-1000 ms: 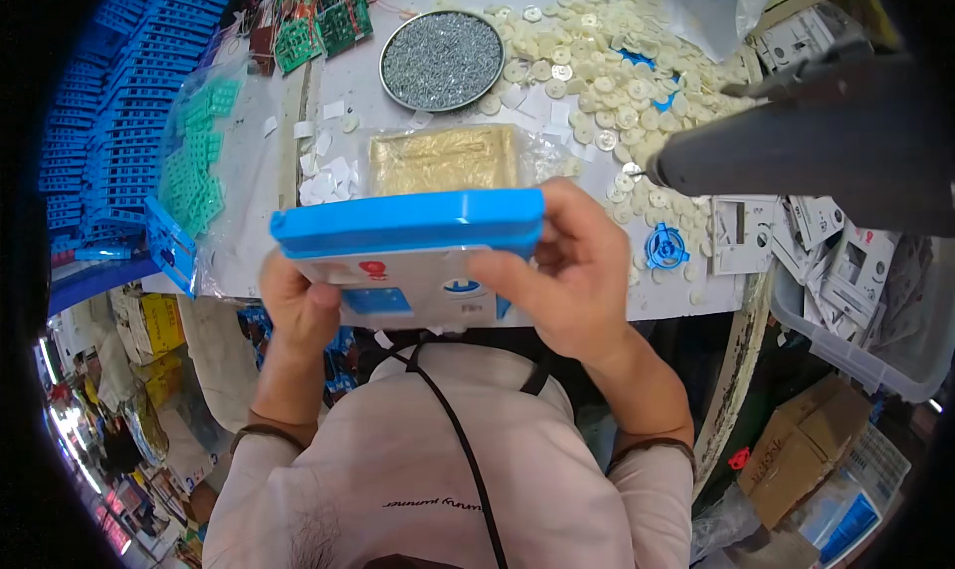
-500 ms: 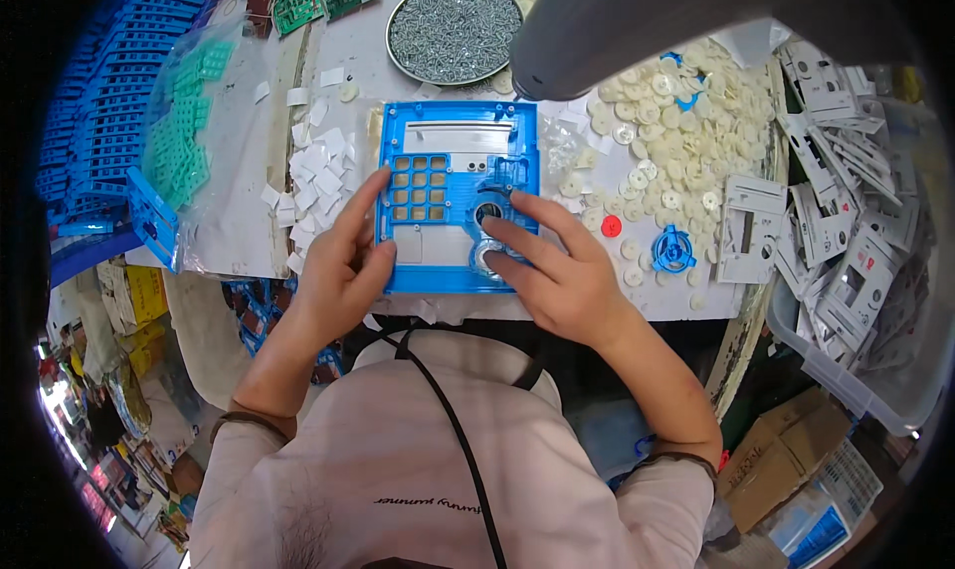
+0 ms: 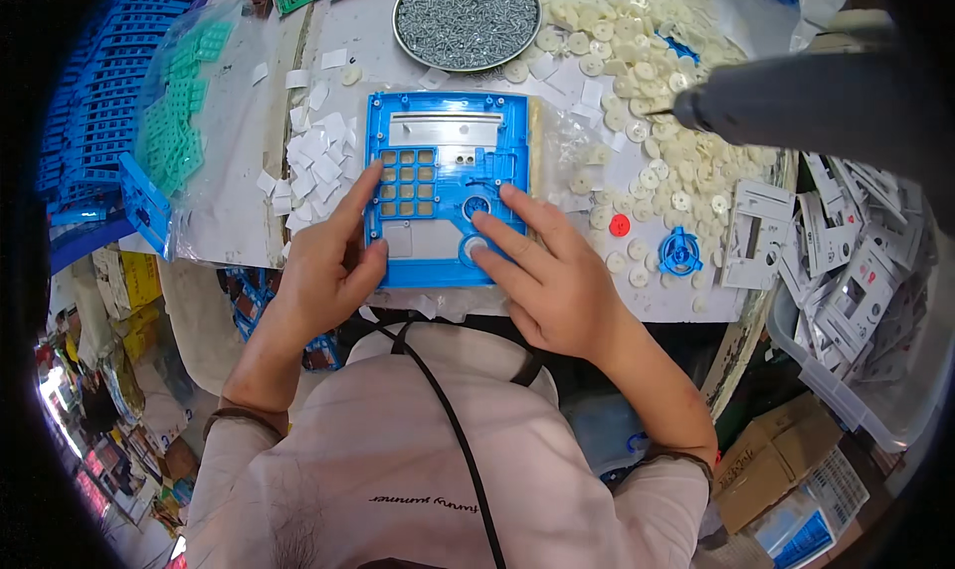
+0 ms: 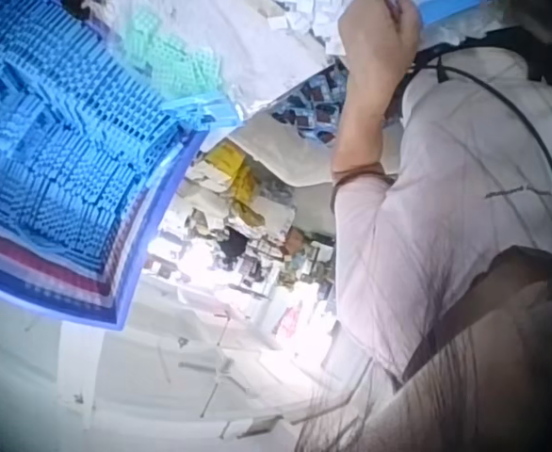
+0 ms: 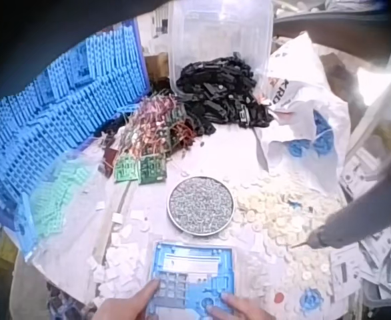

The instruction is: Assembling a blue electronic device by inserting a circuit board into a plastic frame and connecting wires.

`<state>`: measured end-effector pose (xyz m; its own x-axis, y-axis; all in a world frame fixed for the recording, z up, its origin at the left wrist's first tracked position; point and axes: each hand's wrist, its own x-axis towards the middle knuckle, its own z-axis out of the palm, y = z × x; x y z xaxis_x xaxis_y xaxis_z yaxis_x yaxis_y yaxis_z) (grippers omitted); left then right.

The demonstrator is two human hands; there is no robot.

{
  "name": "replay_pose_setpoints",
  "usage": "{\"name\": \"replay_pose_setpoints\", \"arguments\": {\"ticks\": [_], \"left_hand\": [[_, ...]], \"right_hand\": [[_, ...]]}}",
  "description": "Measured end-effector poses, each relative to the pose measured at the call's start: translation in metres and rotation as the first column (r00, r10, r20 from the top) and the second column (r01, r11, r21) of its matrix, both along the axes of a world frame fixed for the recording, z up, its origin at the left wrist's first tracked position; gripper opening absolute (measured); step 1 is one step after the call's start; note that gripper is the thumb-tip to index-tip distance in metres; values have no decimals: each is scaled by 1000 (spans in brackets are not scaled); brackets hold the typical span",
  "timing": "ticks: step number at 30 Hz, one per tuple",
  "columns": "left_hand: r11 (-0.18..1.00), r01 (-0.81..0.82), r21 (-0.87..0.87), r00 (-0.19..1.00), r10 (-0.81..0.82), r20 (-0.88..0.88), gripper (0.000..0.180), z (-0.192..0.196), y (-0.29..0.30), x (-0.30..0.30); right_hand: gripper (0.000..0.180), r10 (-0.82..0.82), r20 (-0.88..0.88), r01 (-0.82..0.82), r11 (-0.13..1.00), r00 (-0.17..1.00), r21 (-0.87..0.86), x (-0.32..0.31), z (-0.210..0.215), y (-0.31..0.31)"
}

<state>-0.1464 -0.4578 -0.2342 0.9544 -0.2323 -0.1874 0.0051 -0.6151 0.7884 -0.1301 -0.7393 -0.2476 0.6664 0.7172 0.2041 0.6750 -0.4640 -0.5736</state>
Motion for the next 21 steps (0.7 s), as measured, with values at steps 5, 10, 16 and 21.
{"name": "replay_pose_setpoints", "arguments": {"ticks": [5,10,16,21], "left_hand": [[962,99,256,994,-86,-61,66,16,-2,18],[925,277,261,829,-367,423,53,14,-14,22],[867,353,351,831,-463,308,44,7,-21,15],[872,358,333,836,-458,301,44,10,-24,15]], "right_hand": [[55,-4,-24,-1,983,1000,-184,3,14,8],[52,10,-51,-20,981,999,-191,7,20,9],[27,-573,124,569,819,810,71,58,-9,-36],[23,-649,263,700,663,714,-266,92,-18,-46]]}}
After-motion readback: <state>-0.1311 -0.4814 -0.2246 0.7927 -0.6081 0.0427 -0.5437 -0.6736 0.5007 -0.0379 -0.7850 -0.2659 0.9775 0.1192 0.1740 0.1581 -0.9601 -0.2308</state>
